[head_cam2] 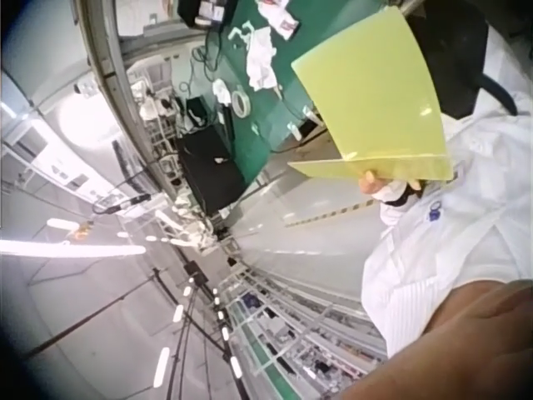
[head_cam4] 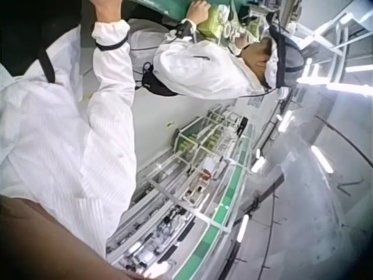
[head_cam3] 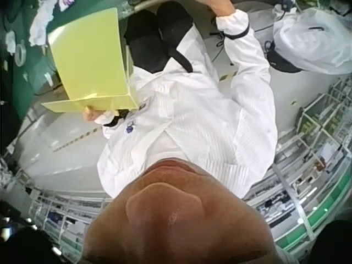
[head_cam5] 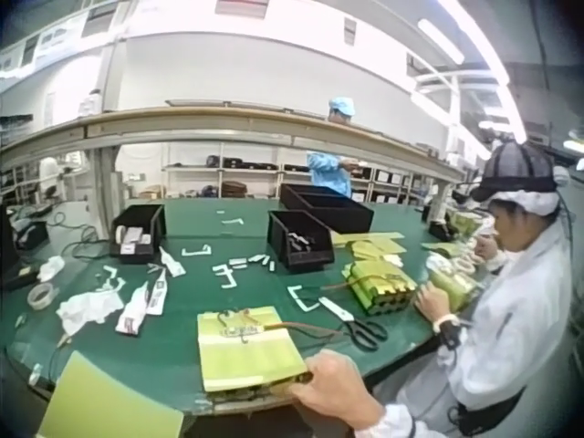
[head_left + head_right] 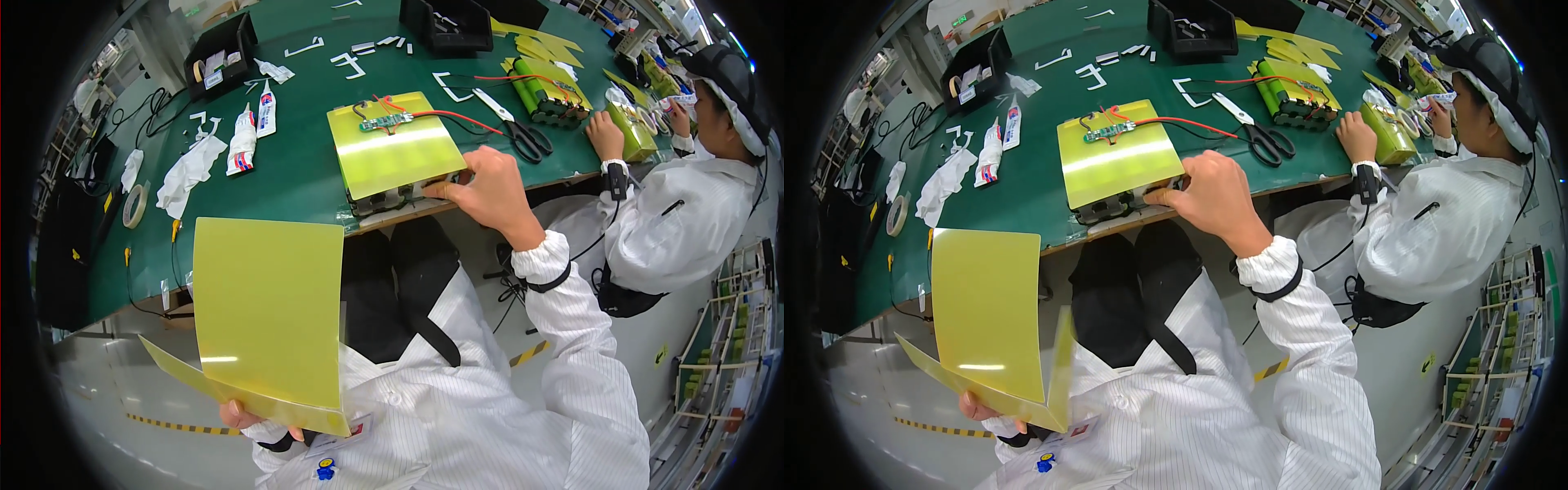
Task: The person applies adhesive from a tube to a battery pack, wraps a yellow plastic sheet around it, and secures the wrapping with a piece of tape.
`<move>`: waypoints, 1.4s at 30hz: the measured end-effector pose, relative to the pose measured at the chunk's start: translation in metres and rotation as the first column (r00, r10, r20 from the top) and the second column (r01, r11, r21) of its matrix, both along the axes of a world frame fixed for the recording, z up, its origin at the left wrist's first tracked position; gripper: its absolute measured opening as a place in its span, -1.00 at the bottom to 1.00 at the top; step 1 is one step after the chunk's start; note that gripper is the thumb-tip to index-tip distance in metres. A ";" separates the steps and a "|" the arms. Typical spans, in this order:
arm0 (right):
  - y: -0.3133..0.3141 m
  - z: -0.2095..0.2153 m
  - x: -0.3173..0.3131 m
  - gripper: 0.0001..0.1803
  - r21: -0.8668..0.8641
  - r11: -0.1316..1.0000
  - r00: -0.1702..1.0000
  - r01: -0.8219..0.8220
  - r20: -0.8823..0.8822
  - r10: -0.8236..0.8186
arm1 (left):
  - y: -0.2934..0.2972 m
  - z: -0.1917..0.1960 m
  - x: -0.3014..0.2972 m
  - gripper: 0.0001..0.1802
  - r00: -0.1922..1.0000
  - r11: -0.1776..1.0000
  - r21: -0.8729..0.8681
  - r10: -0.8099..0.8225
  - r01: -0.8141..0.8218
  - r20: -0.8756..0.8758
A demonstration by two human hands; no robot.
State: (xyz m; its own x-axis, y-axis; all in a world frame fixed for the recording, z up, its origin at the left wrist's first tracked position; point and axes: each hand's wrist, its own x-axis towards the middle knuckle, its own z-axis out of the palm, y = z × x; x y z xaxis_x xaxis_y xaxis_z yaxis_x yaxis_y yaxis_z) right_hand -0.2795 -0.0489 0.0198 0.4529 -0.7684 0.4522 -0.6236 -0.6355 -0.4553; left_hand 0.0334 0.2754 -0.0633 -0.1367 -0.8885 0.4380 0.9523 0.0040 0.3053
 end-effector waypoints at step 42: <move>0.022 0.056 -0.095 -0.04 0.652 0.352 0.718 -0.671 0.691 0.087 | -0.198 0.075 -0.180 -0.22 0.964 0.974 0.196 0.062 -0.116 0.260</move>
State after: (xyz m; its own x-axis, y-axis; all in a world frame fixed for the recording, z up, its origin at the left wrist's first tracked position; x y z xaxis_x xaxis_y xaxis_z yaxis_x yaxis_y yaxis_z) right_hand -0.3746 -0.0266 0.0757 0.7559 -0.6529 -0.0477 0.0640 0.1462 -0.9872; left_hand -0.1468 0.0772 0.0113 -0.1340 -0.9697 0.2041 0.8435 -0.0036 0.5372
